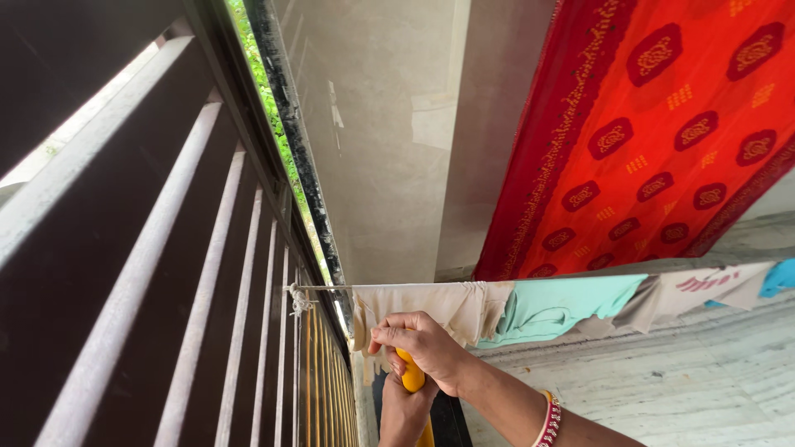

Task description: The person sweeps a marble floor using a broom, moving from the entryway into a hallway and along the base of several storage units and walls.

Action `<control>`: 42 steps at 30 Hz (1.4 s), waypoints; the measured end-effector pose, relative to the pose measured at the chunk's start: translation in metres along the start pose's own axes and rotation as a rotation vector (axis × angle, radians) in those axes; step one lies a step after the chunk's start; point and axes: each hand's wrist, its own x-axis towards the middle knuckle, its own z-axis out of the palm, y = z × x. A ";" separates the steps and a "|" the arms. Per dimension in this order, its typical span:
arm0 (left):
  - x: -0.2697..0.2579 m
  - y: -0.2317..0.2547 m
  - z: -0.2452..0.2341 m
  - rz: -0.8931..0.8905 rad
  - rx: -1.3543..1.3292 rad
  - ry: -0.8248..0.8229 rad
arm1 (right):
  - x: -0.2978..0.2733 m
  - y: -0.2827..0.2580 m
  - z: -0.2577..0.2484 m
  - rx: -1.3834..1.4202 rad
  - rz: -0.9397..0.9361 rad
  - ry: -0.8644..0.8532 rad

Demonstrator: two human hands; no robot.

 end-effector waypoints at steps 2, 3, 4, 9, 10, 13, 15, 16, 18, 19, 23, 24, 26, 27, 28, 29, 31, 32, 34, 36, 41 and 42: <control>0.003 -0.006 -0.002 0.020 -0.069 -0.009 | 0.004 0.000 0.001 -0.008 0.024 -0.013; 0.004 -0.010 -0.004 0.030 -0.104 -0.013 | 0.006 0.001 0.002 -0.011 0.037 -0.020; 0.007 -0.015 -0.006 0.049 -0.114 -0.017 | 0.009 0.002 0.005 -0.016 0.038 -0.028; 0.019 -0.045 -0.014 0.045 -0.113 -0.005 | 0.015 0.010 0.009 -0.015 0.062 -0.046; 0.019 -0.051 -0.015 0.064 -0.142 0.005 | 0.016 0.013 0.009 -0.008 0.067 -0.047; 0.018 -0.062 -0.008 0.109 -0.182 0.039 | 0.016 0.019 0.008 -0.010 0.094 -0.041; 0.015 -0.058 -0.006 0.123 -0.138 0.069 | 0.017 0.021 0.008 -0.042 0.119 -0.025; 0.016 -0.057 -0.013 0.125 -0.141 0.065 | 0.022 0.025 0.011 -0.022 0.126 -0.012; 0.011 -0.054 -0.013 0.117 -0.153 0.062 | 0.021 0.030 0.009 0.017 0.154 0.010; 0.004 -0.051 -0.007 0.108 -0.162 0.064 | 0.018 0.031 0.006 0.001 0.144 -0.014; -0.008 -0.052 0.006 0.109 -0.313 0.058 | 0.015 0.041 0.000 -0.041 0.142 -0.036; -0.010 -0.051 0.005 0.088 -0.308 0.054 | 0.014 0.042 0.000 -0.041 0.149 -0.031; -0.016 -0.047 0.007 0.045 -0.302 0.047 | 0.011 0.044 0.001 -0.029 0.143 -0.040; -0.021 -0.046 0.008 0.052 -0.255 0.060 | 0.009 0.045 0.001 -0.024 0.140 -0.045; -0.024 -0.044 0.009 0.060 -0.208 0.071 | 0.007 0.046 0.001 -0.026 0.144 -0.044; -0.027 -0.042 0.010 0.067 -0.161 0.082 | 0.005 0.046 0.001 -0.029 0.147 -0.043; -0.032 -0.038 0.013 0.059 -0.174 0.078 | -0.001 0.045 0.001 -0.040 0.152 -0.040; -0.033 -0.037 0.013 0.057 -0.180 0.075 | -0.002 0.045 0.002 -0.048 0.153 -0.036; -0.037 -0.034 0.014 0.075 -0.195 0.069 | -0.006 0.044 0.002 -0.056 0.152 -0.036; -0.040 -0.034 0.015 0.093 -0.205 0.060 | -0.009 0.043 0.001 -0.057 0.147 -0.040; -0.044 -0.035 0.022 0.062 -0.128 0.058 | -0.019 0.045 -0.004 -0.043 0.139 -0.036; -0.046 -0.035 0.023 0.055 -0.120 0.059 | -0.021 0.046 -0.005 -0.044 0.137 -0.032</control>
